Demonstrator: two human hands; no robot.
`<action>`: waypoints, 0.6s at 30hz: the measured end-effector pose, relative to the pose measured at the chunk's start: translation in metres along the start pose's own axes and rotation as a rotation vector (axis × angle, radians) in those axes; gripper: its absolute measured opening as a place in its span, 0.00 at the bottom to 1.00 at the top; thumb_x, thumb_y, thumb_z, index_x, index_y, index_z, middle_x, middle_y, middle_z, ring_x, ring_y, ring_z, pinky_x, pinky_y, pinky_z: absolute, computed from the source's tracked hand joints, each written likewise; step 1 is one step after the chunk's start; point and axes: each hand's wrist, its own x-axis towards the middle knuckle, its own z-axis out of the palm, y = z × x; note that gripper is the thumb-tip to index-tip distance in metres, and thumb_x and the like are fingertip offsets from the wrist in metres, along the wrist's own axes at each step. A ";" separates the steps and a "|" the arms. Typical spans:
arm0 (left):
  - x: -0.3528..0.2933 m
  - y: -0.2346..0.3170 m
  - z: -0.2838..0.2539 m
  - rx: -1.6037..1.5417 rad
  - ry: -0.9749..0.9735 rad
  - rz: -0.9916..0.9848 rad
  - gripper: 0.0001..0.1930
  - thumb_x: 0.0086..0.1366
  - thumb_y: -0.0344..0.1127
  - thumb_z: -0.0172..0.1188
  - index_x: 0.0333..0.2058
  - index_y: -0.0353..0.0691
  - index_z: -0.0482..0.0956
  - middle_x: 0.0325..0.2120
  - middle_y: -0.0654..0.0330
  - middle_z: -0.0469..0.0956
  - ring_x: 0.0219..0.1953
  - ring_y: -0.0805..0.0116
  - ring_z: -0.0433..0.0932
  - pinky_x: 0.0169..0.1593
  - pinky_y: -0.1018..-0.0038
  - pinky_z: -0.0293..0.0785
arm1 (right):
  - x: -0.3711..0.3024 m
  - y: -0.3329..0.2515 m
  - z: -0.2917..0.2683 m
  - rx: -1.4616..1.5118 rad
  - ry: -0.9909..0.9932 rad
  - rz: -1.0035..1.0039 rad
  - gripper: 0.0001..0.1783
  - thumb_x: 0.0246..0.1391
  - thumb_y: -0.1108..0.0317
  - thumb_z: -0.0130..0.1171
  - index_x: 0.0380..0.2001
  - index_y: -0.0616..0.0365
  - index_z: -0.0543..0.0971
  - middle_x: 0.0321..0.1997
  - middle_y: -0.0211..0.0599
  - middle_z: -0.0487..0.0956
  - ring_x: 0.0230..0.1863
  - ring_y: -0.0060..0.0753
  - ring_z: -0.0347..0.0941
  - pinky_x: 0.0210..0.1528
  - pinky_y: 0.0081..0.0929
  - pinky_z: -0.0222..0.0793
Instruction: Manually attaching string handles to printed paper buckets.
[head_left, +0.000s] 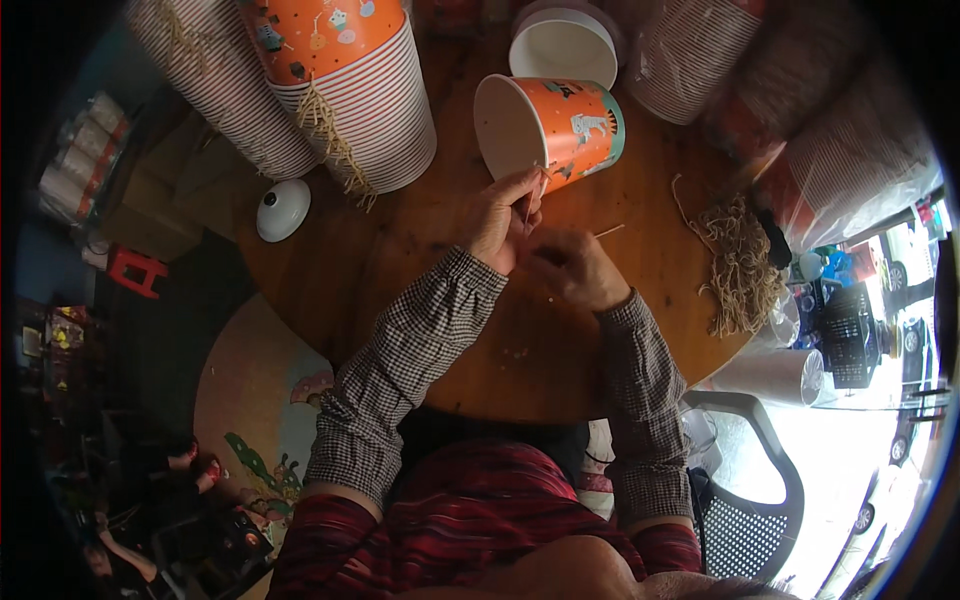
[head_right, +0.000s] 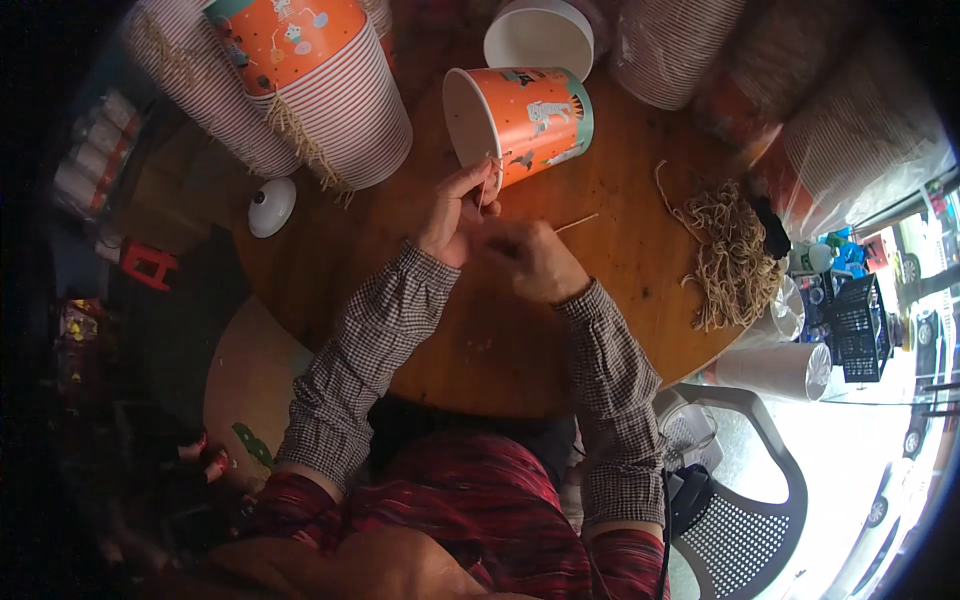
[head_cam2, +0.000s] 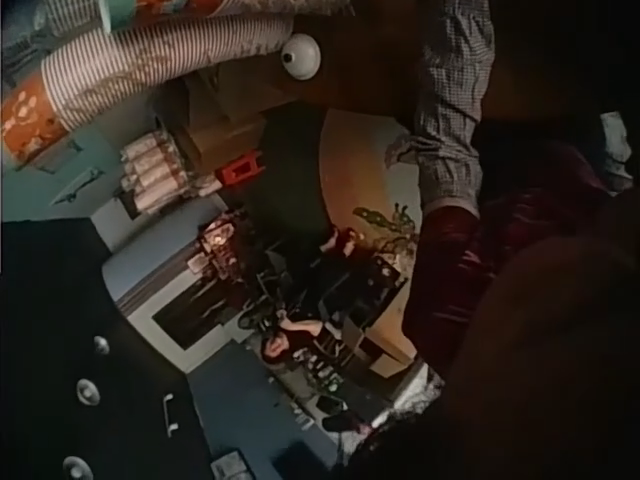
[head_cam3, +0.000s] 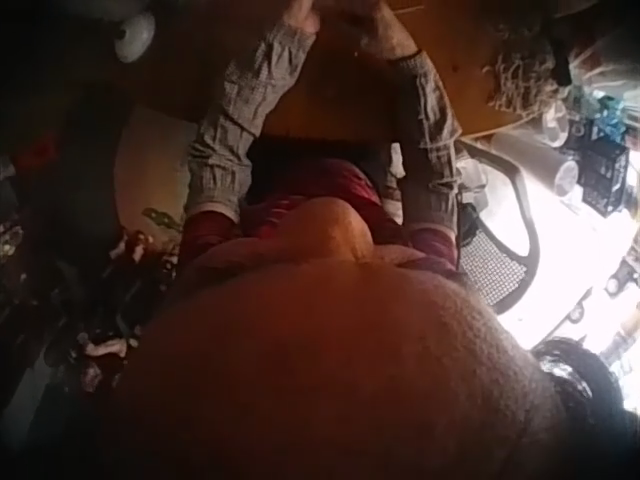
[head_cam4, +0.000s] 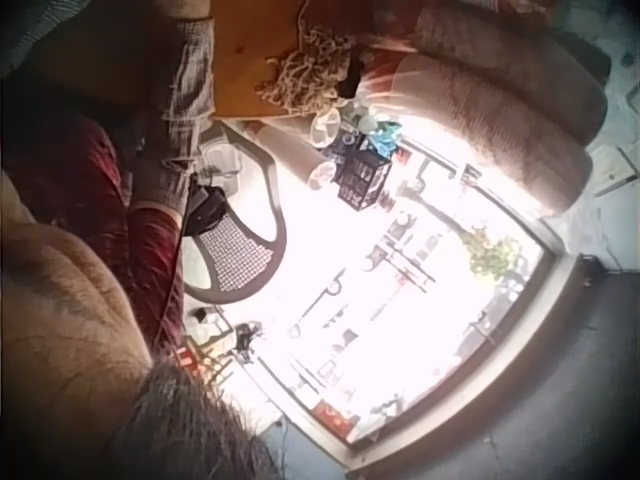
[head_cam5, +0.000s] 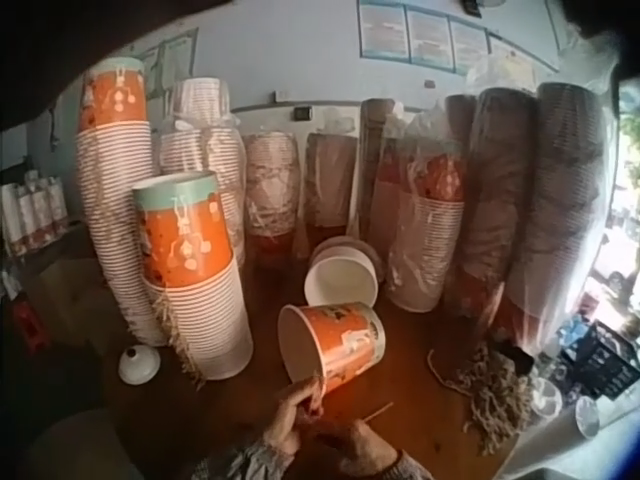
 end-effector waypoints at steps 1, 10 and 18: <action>0.000 0.001 0.002 -0.024 0.086 -0.045 0.06 0.59 0.35 0.62 0.31 0.40 0.78 0.21 0.71 0.70 0.24 0.82 0.67 0.30 0.81 0.63 | 0.000 0.001 0.000 0.004 -0.127 -0.003 0.05 0.51 0.73 0.55 0.32 0.62 0.76 0.24 0.38 0.77 0.27 0.26 0.74 0.33 0.26 0.70; -0.005 0.028 0.019 0.178 0.109 0.319 0.06 0.60 0.32 0.61 0.34 0.37 0.78 0.25 0.67 0.74 0.27 0.78 0.71 0.34 0.82 0.66 | 0.000 0.008 0.007 0.199 -0.122 0.120 0.05 0.51 0.75 0.55 0.32 0.62 0.76 0.24 0.33 0.75 0.28 0.21 0.71 0.33 0.23 0.69; -0.036 0.057 0.020 1.233 -0.053 1.006 0.02 0.58 0.22 0.59 0.30 0.30 0.76 0.29 0.60 0.75 0.30 0.72 0.79 0.35 0.80 0.76 | 0.001 -0.012 0.014 0.231 0.012 0.081 0.04 0.54 0.75 0.56 0.34 0.62 0.76 0.26 0.30 0.76 0.29 0.17 0.71 0.33 0.19 0.69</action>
